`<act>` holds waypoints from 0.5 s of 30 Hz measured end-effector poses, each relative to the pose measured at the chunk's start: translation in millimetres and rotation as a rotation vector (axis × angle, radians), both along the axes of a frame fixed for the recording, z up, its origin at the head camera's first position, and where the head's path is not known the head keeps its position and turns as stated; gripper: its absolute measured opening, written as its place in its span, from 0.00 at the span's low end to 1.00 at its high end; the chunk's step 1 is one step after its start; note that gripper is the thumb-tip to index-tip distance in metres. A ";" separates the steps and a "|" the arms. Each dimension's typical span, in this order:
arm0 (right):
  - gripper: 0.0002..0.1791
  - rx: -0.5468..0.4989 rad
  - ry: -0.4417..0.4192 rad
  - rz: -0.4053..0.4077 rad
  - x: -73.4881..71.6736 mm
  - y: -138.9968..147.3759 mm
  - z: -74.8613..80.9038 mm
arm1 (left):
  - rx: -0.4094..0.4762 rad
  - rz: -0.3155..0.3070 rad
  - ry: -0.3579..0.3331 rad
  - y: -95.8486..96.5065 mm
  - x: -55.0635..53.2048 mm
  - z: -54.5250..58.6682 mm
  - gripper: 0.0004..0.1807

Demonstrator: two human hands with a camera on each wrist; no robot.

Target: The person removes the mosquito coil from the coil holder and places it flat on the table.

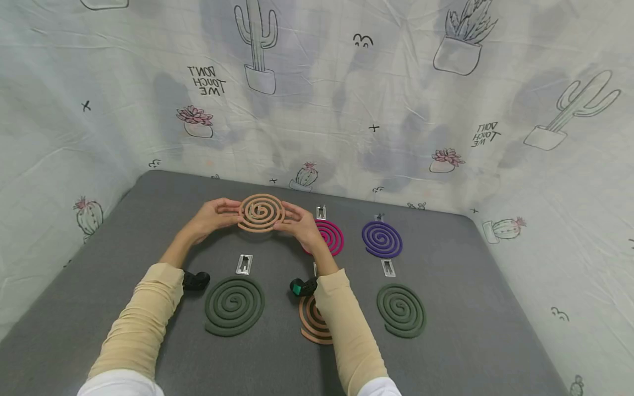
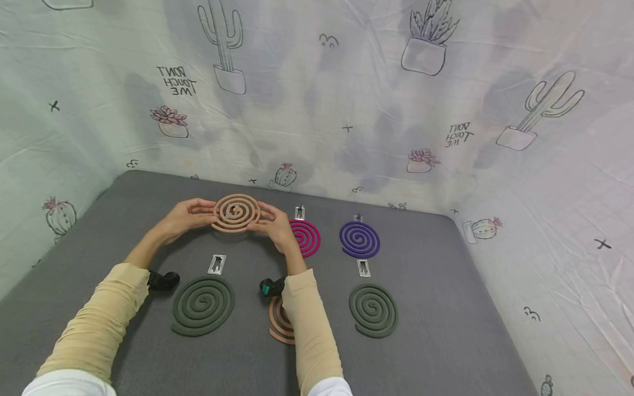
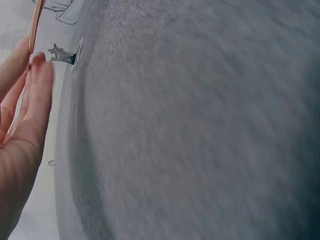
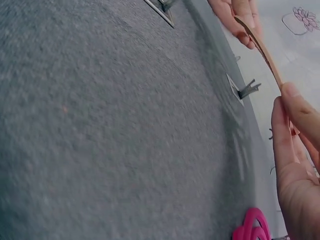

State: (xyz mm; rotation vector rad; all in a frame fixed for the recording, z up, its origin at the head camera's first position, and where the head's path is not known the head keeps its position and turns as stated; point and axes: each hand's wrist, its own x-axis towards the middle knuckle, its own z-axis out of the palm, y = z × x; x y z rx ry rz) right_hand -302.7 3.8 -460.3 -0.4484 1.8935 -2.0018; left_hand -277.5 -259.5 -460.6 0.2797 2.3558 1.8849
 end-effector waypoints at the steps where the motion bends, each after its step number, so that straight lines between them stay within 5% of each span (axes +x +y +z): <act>1: 0.37 -0.007 -0.002 -0.001 -0.6 1.3 0.7 | 0.014 -0.006 -0.010 1.5 -1.5 0.3 0.30; 15: 0.37 0.012 0.012 -0.009 -7.4 14.2 -1.2 | 0.078 -0.064 -0.049 14.0 -18.5 -9.1 0.29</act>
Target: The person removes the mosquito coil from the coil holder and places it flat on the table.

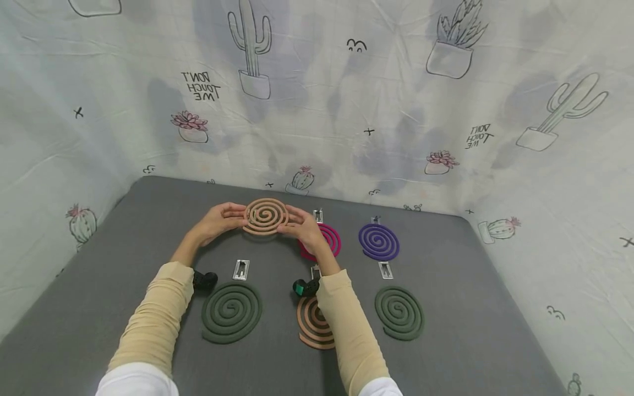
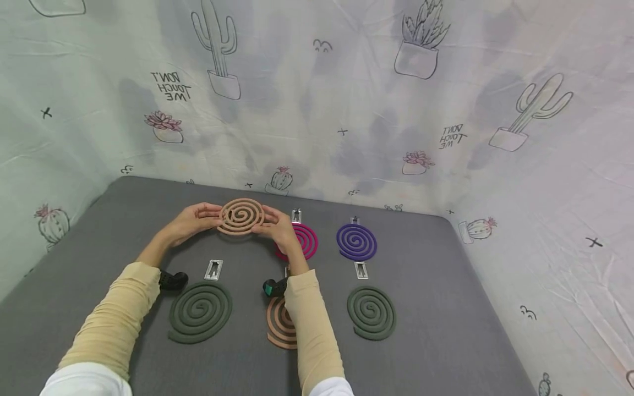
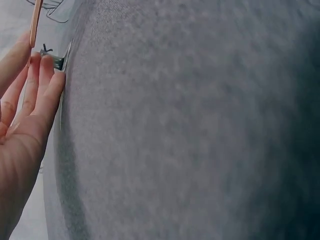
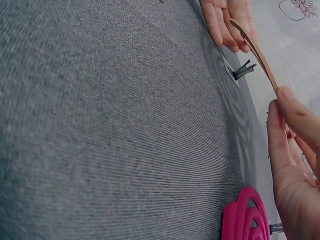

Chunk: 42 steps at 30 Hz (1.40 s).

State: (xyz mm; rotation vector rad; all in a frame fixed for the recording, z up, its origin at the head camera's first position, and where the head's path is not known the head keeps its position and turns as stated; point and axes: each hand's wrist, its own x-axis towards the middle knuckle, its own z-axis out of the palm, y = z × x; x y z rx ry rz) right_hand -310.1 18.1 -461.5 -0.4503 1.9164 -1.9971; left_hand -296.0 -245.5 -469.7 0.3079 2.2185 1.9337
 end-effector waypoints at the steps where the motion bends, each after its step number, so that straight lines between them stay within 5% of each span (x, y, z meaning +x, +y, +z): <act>1: 0.37 0.002 0.002 -0.006 0.1 0.3 0.0 | -0.001 0.002 0.006 0.7 -0.7 -0.9 0.29; 22: 0.38 -0.020 -0.024 -0.050 -2.1 3.3 4.7 | 0.052 -0.020 -0.026 8.9 -5.3 6.4 0.29; 31: 0.38 -0.024 -0.036 -0.059 -4.0 2.7 1.0 | 0.007 0.035 -0.012 12.6 -8.7 3.2 0.28; 42: 0.38 -0.001 -0.015 -0.040 -2.4 3.9 -1.6 | -0.087 0.028 0.033 10.1 -4.1 7.1 0.29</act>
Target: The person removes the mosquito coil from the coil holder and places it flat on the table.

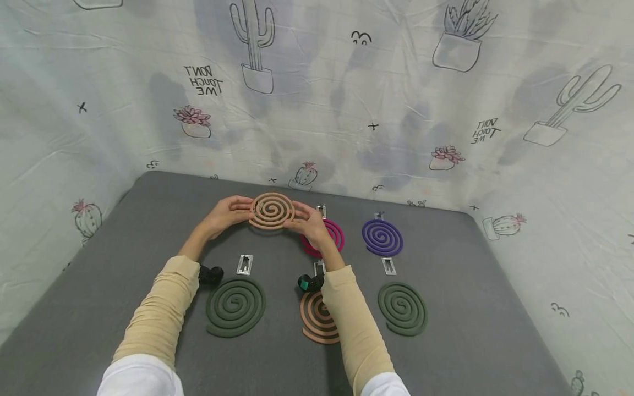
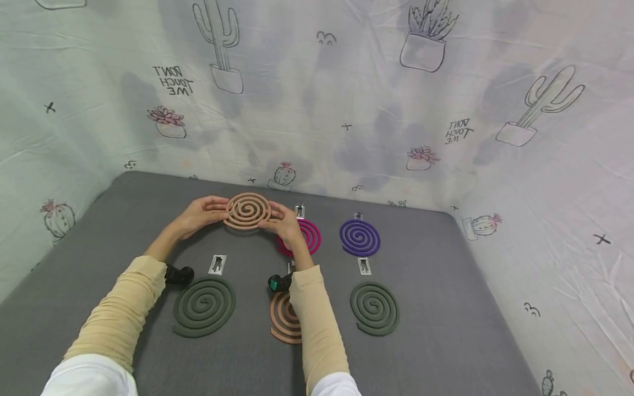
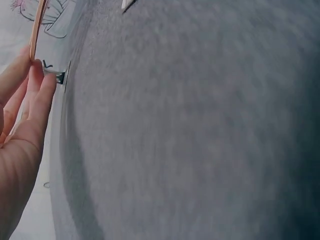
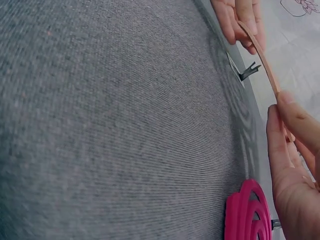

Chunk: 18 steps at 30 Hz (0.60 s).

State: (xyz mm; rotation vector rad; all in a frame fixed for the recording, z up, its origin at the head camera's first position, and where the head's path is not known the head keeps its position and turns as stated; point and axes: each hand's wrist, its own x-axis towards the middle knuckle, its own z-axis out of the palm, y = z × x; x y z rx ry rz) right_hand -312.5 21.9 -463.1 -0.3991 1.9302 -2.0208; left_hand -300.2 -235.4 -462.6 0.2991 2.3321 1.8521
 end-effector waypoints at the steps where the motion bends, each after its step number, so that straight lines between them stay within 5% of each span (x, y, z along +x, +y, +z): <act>1: 0.38 0.006 0.002 0.009 0.5 -0.7 -0.6 | -0.006 0.000 0.002 -1.4 1.3 0.0 0.29; 18: 0.34 0.172 0.046 0.061 7.5 -9.6 6.5 | -0.082 -0.047 0.039 -26.1 19.1 -3.6 0.30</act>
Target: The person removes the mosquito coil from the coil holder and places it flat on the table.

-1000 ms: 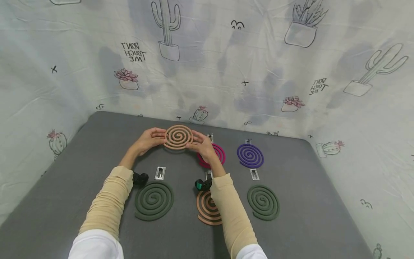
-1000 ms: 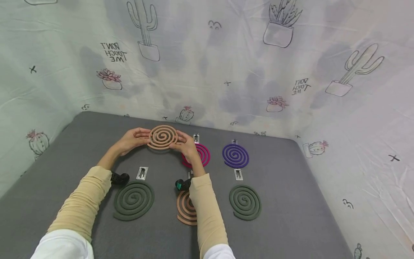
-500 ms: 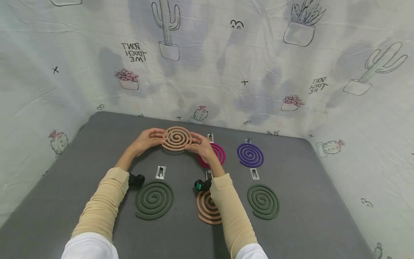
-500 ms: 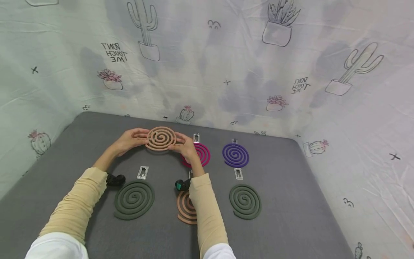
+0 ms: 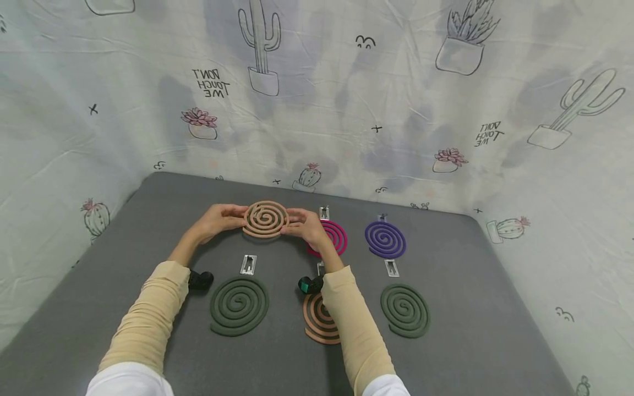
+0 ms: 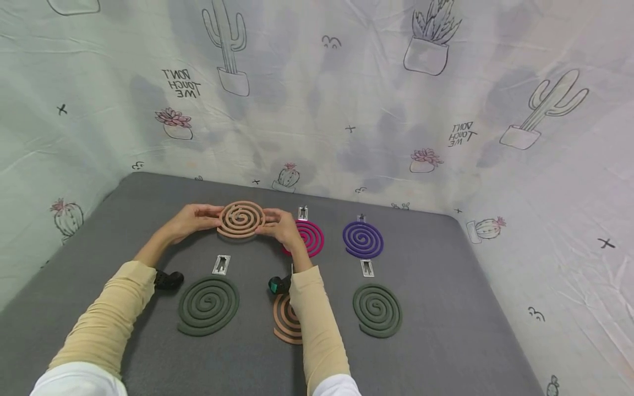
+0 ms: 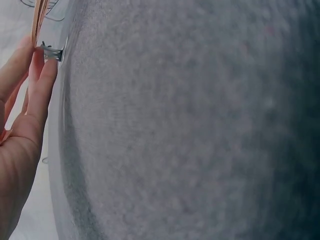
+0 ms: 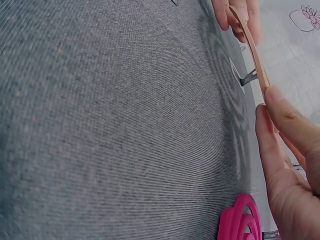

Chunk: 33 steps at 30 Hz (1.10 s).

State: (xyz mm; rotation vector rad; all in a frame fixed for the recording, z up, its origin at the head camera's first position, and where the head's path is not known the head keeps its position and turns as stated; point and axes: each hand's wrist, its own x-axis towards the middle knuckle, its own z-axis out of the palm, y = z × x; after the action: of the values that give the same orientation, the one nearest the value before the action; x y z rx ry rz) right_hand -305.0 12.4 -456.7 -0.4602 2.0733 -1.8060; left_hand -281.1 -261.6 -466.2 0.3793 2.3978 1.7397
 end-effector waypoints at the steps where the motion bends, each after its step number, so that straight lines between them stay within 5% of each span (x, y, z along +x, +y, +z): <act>1: 0.33 0.007 0.003 0.003 0.2 -0.1 0.1 | 0.006 -0.003 -0.003 -0.6 0.7 0.2 0.30; 17: 0.40 0.055 0.082 0.081 -0.2 -4.9 -0.2 | 0.079 -0.009 -0.038 -8.6 3.7 1.3 0.32; 33: 0.41 -0.017 0.019 -0.008 -7.4 0.2 -5.0 | 0.178 -0.055 -0.129 3.2 -24.9 -2.1 0.32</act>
State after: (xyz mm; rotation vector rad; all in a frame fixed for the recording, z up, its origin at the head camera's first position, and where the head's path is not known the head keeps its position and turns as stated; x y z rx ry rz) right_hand -312.4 12.5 -461.7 -0.4760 2.0775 -1.8321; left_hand -306.0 -258.4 -468.3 0.3410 2.1322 1.8976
